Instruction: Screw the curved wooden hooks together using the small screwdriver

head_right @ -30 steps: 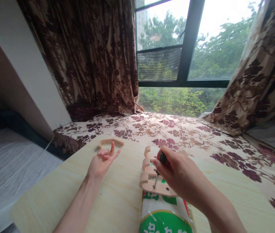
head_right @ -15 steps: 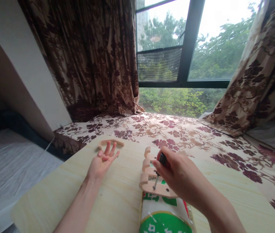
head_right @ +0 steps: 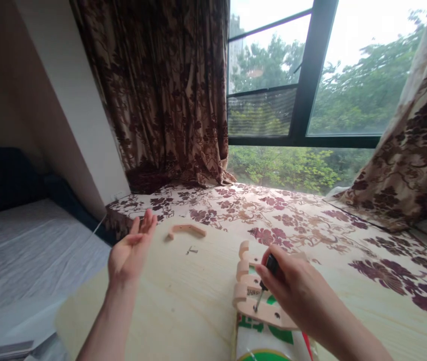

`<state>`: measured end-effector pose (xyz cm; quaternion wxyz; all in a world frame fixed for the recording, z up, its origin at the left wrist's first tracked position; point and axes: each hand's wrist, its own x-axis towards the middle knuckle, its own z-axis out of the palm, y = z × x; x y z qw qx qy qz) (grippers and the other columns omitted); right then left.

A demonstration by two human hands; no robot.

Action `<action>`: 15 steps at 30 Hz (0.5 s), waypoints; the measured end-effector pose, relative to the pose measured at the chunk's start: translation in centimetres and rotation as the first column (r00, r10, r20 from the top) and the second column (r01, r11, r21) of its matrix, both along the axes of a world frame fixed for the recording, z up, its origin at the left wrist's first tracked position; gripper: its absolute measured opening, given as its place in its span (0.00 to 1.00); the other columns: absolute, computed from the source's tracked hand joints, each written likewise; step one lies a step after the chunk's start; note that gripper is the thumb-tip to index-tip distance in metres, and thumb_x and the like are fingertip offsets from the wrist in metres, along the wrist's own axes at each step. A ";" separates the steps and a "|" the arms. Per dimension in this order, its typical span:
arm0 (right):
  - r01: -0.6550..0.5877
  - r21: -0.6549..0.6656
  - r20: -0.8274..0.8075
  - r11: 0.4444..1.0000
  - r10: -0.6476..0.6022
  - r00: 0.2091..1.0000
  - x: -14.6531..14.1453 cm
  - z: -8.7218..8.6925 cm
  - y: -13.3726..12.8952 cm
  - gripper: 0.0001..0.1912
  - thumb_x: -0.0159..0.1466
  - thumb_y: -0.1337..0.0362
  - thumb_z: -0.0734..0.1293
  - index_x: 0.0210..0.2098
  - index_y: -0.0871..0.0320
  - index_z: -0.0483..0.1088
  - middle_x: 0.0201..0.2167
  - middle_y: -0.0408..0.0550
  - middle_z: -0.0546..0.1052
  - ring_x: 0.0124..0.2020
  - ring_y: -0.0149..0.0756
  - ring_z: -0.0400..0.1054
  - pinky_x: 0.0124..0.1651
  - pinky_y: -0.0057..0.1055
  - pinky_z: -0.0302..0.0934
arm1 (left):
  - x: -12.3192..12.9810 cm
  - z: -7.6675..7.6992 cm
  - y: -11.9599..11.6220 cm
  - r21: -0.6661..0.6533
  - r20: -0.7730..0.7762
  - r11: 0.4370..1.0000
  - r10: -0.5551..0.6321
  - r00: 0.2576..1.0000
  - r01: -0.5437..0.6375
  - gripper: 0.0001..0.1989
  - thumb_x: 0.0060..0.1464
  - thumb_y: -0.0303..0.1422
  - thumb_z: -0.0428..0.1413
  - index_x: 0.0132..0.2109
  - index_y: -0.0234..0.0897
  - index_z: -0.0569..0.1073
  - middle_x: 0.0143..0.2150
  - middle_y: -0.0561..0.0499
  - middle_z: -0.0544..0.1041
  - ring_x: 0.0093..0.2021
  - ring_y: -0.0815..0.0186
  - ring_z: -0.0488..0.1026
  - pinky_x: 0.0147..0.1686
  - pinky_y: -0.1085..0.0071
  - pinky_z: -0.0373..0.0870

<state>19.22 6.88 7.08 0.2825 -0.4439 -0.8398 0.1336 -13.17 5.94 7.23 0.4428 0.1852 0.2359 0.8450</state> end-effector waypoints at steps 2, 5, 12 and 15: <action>0.018 -0.011 0.004 1.000 -0.018 1.000 -0.2 0.2 0.0 0.15 0.66 0.53 0.55 0.29 0.55 0.60 0.19 0.40 0.66 0.20 0.29 0.58 0.24 0.25 0.53 | 3.1 0.1 -1.4 0.006 -0.136 0.999 -0.038 0.990 0.039 0.28 0.46 0.13 0.41 0.48 0.42 0.71 0.50 0.52 0.74 0.52 0.70 0.70 0.53 0.65 0.68; 0.038 -0.023 0.089 0.999 -0.036 0.995 -0.5 1.6 -0.3 0.13 0.66 0.56 0.56 0.28 0.56 0.60 0.20 0.40 0.67 0.21 0.29 0.58 0.25 0.26 0.51 | 9.5 -1.7 -3.9 -0.069 -0.366 0.981 -0.193 0.910 0.180 0.11 0.50 0.19 0.52 0.38 0.32 0.77 0.42 0.44 0.77 0.45 0.64 0.74 0.50 0.69 0.69; -0.101 -0.050 0.422 0.994 0.112 0.900 -0.4 6.7 -1.4 0.06 0.57 0.65 0.64 0.35 0.56 0.70 0.26 0.44 0.75 0.26 0.30 0.63 0.27 0.26 0.47 | 15.0 -5.7 -6.9 0.382 -0.916 0.923 0.385 -0.112 0.048 0.17 0.52 0.19 0.51 0.48 0.37 0.71 0.47 0.47 0.74 0.50 0.64 0.68 0.48 0.66 0.68; -0.192 -0.061 0.550 0.979 0.194 0.813 -1.0 8.0 -1.5 0.08 0.57 0.69 0.62 0.36 0.59 0.70 0.30 0.48 0.77 0.26 0.31 0.63 0.25 0.27 0.44 | 15.2 -6.6 -6.4 0.433 -0.843 0.899 0.429 -0.324 0.064 0.17 0.52 0.22 0.51 0.50 0.35 0.69 0.51 0.45 0.73 0.52 0.60 0.67 0.48 0.64 0.68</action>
